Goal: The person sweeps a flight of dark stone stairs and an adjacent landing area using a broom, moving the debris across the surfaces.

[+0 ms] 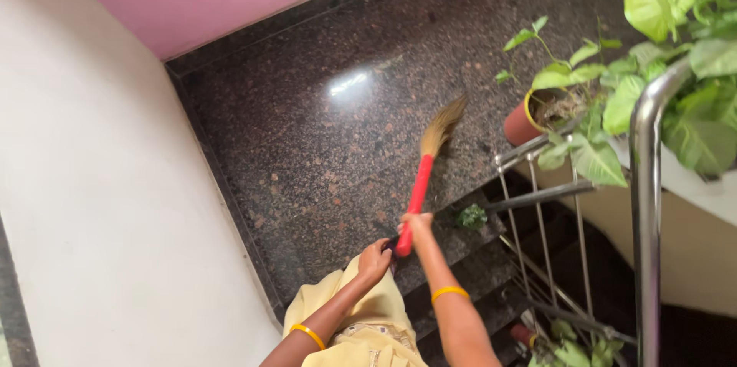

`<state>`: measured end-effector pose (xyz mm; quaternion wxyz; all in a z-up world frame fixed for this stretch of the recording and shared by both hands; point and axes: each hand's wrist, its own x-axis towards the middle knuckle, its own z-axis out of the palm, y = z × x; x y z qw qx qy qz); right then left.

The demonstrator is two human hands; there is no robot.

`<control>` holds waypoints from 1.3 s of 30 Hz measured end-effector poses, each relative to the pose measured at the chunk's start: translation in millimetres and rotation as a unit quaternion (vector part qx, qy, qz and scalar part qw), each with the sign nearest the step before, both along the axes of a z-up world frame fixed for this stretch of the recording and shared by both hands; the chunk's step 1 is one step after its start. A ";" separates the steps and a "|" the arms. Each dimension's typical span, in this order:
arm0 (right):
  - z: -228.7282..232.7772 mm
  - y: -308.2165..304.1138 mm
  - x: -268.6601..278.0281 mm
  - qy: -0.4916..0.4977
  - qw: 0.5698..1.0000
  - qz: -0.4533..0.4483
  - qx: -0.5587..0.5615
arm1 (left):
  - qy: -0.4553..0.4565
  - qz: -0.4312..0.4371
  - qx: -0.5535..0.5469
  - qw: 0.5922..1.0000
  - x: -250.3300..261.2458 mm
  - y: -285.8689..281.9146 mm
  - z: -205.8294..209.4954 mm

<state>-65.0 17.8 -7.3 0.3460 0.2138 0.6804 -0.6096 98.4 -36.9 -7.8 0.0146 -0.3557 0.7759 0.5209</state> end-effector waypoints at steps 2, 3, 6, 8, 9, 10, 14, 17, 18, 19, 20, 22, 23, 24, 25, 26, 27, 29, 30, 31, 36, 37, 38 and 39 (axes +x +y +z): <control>22.3 15.6 -34.1 0.032 0.999 0.003 -0.021 | -0.012 0.006 0.000 1.000 -5.6 3.3 2.3; 29.7 21.0 -47.1 0.039 0.999 -0.006 -0.035 | -0.025 0.004 0.000 1.000 -8.7 4.2 3.7; 40.5 44.7 -57.8 0.083 0.996 -0.028 -0.022 | -0.011 -0.020 0.005 1.000 -28.0 9.7 6.9; 40.7 56.8 -49.3 0.061 0.997 -0.043 -0.013 | -0.002 -0.021 0.009 1.000 -43.7 15.4 8.8; 40.5 60.0 -48.0 0.038 0.998 -0.060 -0.005 | 0.007 -0.023 0.012 1.000 -52.4 17.2 9.5; 38.9 60.5 -46.6 0.038 0.997 -0.062 -0.005 | 0.007 -0.025 0.012 1.000 -58.3 19.4 9.7; 34.7 53.9 -59.7 -0.023 0.994 -0.106 0.008 | 0.016 -0.023 0.027 0.999 -79.9 25.9 9.6; 31.5 49.1 -66.4 -0.010 0.997 -0.069 0.015 | 0.013 -0.034 0.025 0.999 -82.9 30.7 9.3; 31.1 52.4 -67.7 0.008 0.999 -0.046 0.020 | 0.009 -0.042 0.021 0.999 -83.5 35.0 9.0; 31.1 53.9 -74.2 0.007 0.998 -0.051 0.021 | 0.008 -0.047 0.022 0.999 -86.4 36.7 8.1; 31.0 55.3 -79.4 0.030 0.999 -0.013 0.021 | -0.018 -0.055 0.015 0.998 -87.3 37.0 7.3; 30.5 63.3 -74.1 0.050 0.998 0.019 0.019 | -0.046 -0.069 0.004 0.997 -90.2 36.8 8.9; 30.0 66.4 -68.8 0.094 0.994 0.054 0.033 | -0.017 -0.078 -0.013 0.997 -93.8 38.4 12.3; 30.0 73.0 -62.0 0.136 0.985 0.090 0.050 | 0.011 -0.087 -0.027 0.996 -94.6 43.4 15.5; 31.4 85.2 -50.6 0.133 0.986 0.085 0.051 | 0.008 -0.092 -0.026 0.995 -92.6 48.7 18.0; 35.0 99.0 -43.1 0.211 0.961 0.150 0.094 | -0.025 -0.110 0.012 0.994 -97.1 52.9 20.6; 38.0 108.9 -39.3 0.286 0.924 0.213 0.137 | -0.057 -0.129 0.050 0.989 -102.5 56.1 23.1; 45.3 138.0 -26.7 0.182 0.927 0.246 0.217 | -0.047 -0.136 0.075 0.987 -106.7 63.6 26.9; 49.6 154.0 -18.9 0.173 0.930 0.254 0.201 | -0.033 -0.138 0.098 0.985 -109.2 68.3 27.5; 54.1 169.4 -9.1 0.164 0.933 0.261 0.185 | -0.034 -0.140 0.100 0.984 -108.9 74.3 27.5; 60.0 189.9 16.0 0.141 0.896 0.309 0.285 | 0.021 -0.123 0.077 0.989 -114.8 81.7 24.3; 59.6 189.0 13.3 0.112 0.905 0.279 0.302 | 0.023 -0.119 0.078 0.990 -114.5 80.0 22.7; 58.7 186.6 3.5 0.115 0.902 0.285 0.302 | -0.022 -0.114 0.115 0.987 -109.1 76.2 19.0; 57.8 184.0 -7.6 0.107 0.915 0.261 0.288 | -0.066 -0.110 0.153 0.980 -106.9 72.0 16.2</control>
